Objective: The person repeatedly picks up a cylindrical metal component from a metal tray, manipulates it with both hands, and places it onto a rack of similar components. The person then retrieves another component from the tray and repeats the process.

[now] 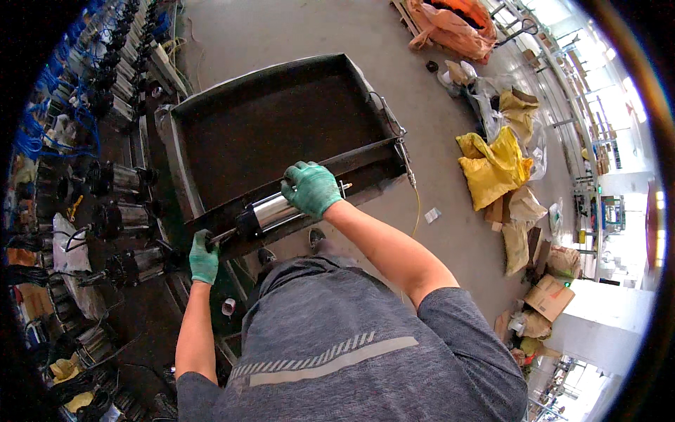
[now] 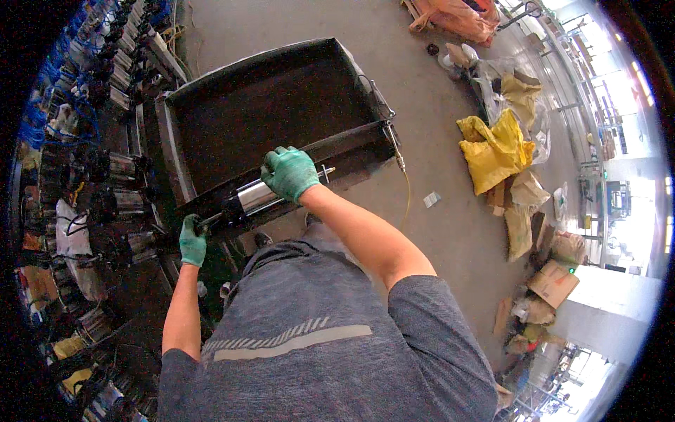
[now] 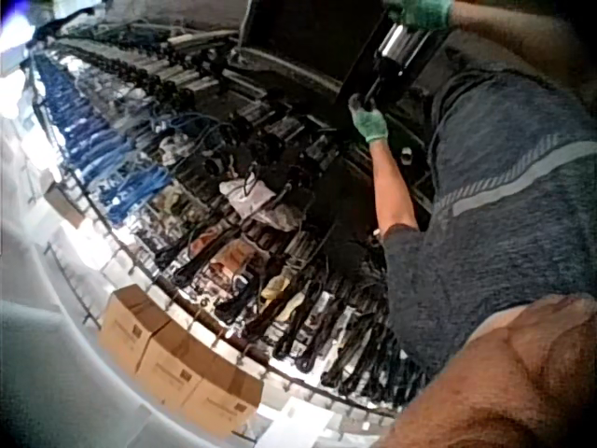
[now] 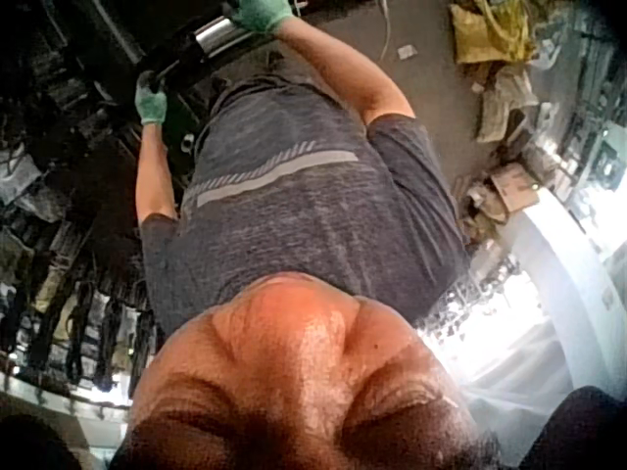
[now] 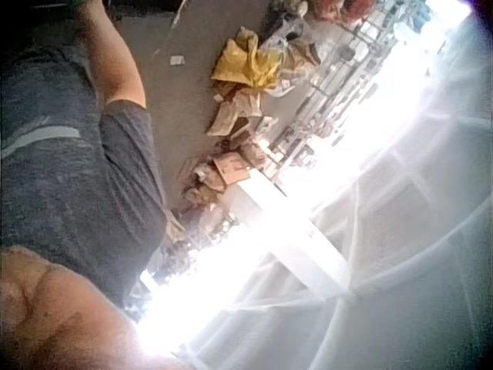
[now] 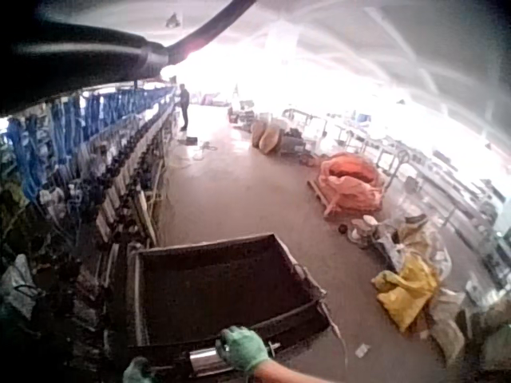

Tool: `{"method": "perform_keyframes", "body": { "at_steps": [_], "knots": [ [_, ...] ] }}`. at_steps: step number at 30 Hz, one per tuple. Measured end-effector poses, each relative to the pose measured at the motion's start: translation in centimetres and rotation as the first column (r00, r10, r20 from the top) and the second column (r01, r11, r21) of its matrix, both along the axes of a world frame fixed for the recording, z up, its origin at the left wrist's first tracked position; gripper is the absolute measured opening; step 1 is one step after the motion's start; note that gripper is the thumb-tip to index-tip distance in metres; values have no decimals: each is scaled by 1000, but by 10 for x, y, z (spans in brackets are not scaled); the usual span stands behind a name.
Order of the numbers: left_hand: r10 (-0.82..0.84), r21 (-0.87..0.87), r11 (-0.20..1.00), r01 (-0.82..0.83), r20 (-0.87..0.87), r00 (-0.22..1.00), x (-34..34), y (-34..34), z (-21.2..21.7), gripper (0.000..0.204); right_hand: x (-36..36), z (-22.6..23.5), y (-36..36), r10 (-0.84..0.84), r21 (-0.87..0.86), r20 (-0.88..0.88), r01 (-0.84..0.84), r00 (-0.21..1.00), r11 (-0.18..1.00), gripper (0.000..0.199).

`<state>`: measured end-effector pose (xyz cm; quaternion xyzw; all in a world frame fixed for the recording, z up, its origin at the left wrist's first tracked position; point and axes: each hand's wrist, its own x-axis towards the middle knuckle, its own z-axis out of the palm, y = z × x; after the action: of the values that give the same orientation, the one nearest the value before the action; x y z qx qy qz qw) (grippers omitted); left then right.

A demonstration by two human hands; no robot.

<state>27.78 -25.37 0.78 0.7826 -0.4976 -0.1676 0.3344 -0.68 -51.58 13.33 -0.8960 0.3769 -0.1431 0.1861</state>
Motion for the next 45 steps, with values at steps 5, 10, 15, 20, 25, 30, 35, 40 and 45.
{"method": "perform_keyframes", "body": {
  "at_steps": [5,10,15,20,25,30,35,40,45],
  "knots": [
    [97,-40,994,-100,-73,993,-14,16,47,70,-69,-15,-34,-425,304,414,317,805,898,29],
    [389,17,920,-391,-161,907,-29,57,59,62,-223,-79,-91,-821,16,149,829,551,559,36],
    [347,2,938,-348,-89,934,-43,52,62,51,-296,-161,-118,-812,269,-140,811,567,520,40],
    [241,-127,960,-251,-83,967,-77,3,112,43,-203,-45,-79,-879,984,37,137,476,115,11],
    [28,-251,964,-85,-223,974,-116,-58,162,46,-102,-8,30,-419,748,424,-50,803,662,15],
    [-53,-432,862,-265,-597,801,-147,-99,182,41,-26,-11,102,67,507,336,-241,939,827,28],
    [85,-71,836,-544,-963,257,-113,-75,163,24,5,4,107,384,507,289,-480,877,716,43],
    [384,187,706,-683,-912,147,-18,-14,101,19,-1,24,37,298,108,187,-321,936,941,31],
    [555,428,735,-526,-825,104,24,13,66,24,10,30,-12,154,264,28,-156,988,952,22]
  ]
}}
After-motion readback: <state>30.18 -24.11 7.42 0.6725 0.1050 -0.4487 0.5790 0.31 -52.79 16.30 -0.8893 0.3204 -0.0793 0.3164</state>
